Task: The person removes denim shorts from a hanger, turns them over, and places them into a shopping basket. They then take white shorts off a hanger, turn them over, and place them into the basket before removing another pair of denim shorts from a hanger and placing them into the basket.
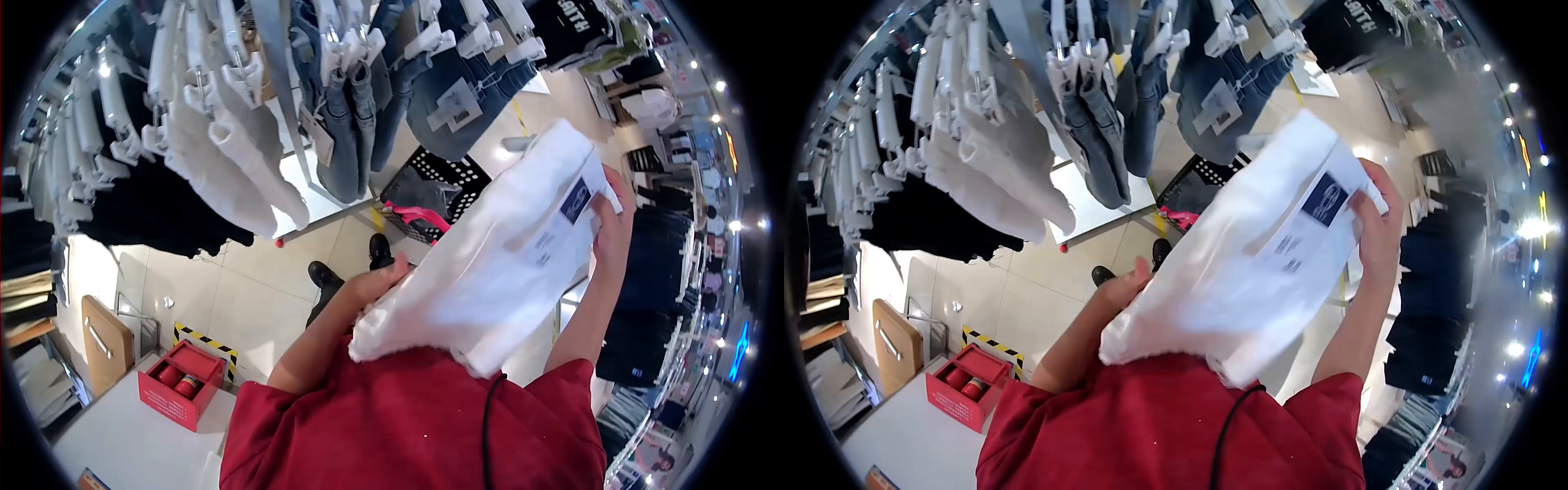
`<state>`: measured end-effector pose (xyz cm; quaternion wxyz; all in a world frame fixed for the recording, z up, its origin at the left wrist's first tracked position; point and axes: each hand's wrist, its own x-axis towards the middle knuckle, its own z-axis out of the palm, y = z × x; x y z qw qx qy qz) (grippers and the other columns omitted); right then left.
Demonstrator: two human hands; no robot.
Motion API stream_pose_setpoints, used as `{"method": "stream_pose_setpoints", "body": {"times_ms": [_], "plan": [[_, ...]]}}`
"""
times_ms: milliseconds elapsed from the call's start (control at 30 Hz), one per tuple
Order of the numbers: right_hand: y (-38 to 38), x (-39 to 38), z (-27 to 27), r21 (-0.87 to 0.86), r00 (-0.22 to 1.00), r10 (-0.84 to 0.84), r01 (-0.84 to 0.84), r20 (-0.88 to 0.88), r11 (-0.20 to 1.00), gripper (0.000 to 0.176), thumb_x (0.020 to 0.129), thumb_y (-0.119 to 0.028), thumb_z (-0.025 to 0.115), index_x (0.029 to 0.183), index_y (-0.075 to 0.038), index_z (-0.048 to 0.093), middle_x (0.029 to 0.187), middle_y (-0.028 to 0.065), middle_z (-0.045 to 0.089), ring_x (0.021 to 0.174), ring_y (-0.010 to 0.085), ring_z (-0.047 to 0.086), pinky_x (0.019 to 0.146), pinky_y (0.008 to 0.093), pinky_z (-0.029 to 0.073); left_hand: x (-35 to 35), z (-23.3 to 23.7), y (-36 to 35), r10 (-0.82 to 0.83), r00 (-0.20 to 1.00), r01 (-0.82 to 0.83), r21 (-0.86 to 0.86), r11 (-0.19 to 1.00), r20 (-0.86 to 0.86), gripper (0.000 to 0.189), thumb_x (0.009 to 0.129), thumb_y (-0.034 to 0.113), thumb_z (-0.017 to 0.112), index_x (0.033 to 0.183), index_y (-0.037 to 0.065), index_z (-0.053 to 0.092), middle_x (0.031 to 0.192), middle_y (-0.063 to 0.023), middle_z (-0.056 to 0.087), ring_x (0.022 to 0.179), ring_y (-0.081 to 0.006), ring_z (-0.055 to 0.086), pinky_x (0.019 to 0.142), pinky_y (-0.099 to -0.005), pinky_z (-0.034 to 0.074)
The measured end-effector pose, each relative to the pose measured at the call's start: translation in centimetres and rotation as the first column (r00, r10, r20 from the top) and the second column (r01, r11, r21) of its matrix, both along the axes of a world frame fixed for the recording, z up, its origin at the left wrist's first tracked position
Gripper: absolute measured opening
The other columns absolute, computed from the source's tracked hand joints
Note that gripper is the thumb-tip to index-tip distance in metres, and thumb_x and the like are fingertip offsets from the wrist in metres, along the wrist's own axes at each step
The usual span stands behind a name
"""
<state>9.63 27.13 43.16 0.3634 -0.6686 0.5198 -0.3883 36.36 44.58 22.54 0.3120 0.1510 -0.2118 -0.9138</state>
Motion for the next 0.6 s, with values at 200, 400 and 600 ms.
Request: {"method": "stream_pose_setpoints", "body": {"times_ms": [200, 400, 600], "plan": [[2.4, -4.4, -4.4, -0.164, 0.930, -0.122, 0.068, -0.346, 0.984, 0.032, 0.083, -0.002, 0.052, 0.115, -0.001, 0.056, 0.110, 0.0082, 0.059, 0.103, 0.0177, 0.054, 0.089, 0.0278, 0.041, -5.3, -0.7, 0.0, 0.013, 0.977, -0.003, -0.051, 0.999, 0.212, 0.056, 0.095, 0.046, 0.039, 0.130, 0.003, 0.045, 0.118, -0.0084, 0.058, 0.104, -0.0164, 0.056, 0.092, -0.0305, 0.043], [8.2, -0.6, -9.5, 0.001, 0.741, 0.407, -0.480, -0.534, 0.877, 0.046, 0.071, -0.005, 0.061, 0.117, -0.005, 0.055, 0.114, 0.0163, 0.056, 0.105, 0.0348, 0.052, 0.092, 0.0417, 0.041, -10.6, 1.1, -4.2, 0.395, 0.918, -0.323, 0.486, 0.812, -0.049, 0.045, 0.098, 0.033, 0.030, 0.129, 0.004, 0.042, 0.121, -0.0103, 0.055, 0.108, -0.0215, 0.056, 0.094, -0.0354, 0.044], [5.0, -5.6, -13.0, 0.023, 0.868, 0.400, -0.412, -0.294, 0.911, 0.063, 0.065, -0.007, 0.071, 0.123, -0.006, 0.048, 0.115, 0.0172, 0.053, 0.106, 0.0381, 0.050, 0.091, 0.0445, 0.042, -14.3, 3.9, -9.3, 0.374, 0.922, -0.364, 0.560, 0.744, 0.103, 0.061, 0.098, 0.050, 0.022, 0.136, 0.005, 0.035, 0.131, -0.0121, 0.046, 0.120, -0.0251, 0.046, 0.098, -0.0363, 0.041]]}}
